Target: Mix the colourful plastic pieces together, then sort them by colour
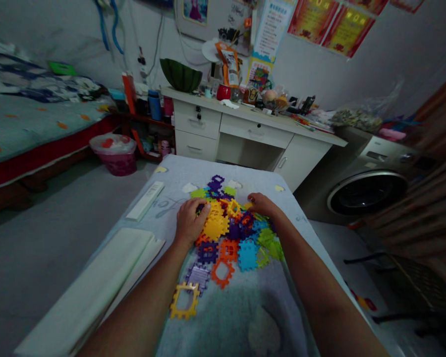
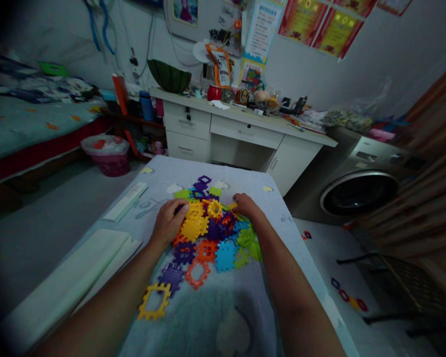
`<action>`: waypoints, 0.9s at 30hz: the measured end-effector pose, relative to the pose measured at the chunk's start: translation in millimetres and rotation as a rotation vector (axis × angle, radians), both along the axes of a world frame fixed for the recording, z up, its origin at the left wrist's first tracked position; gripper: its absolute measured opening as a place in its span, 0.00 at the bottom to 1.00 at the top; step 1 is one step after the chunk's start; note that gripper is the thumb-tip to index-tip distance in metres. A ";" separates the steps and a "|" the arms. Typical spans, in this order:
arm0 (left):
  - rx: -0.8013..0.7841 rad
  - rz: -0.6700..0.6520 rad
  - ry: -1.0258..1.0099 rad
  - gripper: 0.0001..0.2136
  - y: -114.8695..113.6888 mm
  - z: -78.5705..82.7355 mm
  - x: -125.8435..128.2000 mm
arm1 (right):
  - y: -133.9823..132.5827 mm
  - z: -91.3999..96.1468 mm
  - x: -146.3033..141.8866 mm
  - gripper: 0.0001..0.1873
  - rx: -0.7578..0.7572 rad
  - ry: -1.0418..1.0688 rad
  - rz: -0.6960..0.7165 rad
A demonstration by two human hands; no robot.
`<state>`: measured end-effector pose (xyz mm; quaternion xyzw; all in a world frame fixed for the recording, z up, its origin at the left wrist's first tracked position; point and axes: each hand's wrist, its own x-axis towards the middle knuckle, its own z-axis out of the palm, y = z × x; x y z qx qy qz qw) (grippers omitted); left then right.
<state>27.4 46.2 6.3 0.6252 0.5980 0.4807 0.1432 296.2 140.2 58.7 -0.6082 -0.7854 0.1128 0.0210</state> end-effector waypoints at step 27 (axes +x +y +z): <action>-0.008 0.004 0.017 0.16 1.2 -3.1 0.0 | 59.6 -3.4 -139.8 0.17 0.044 0.118 0.255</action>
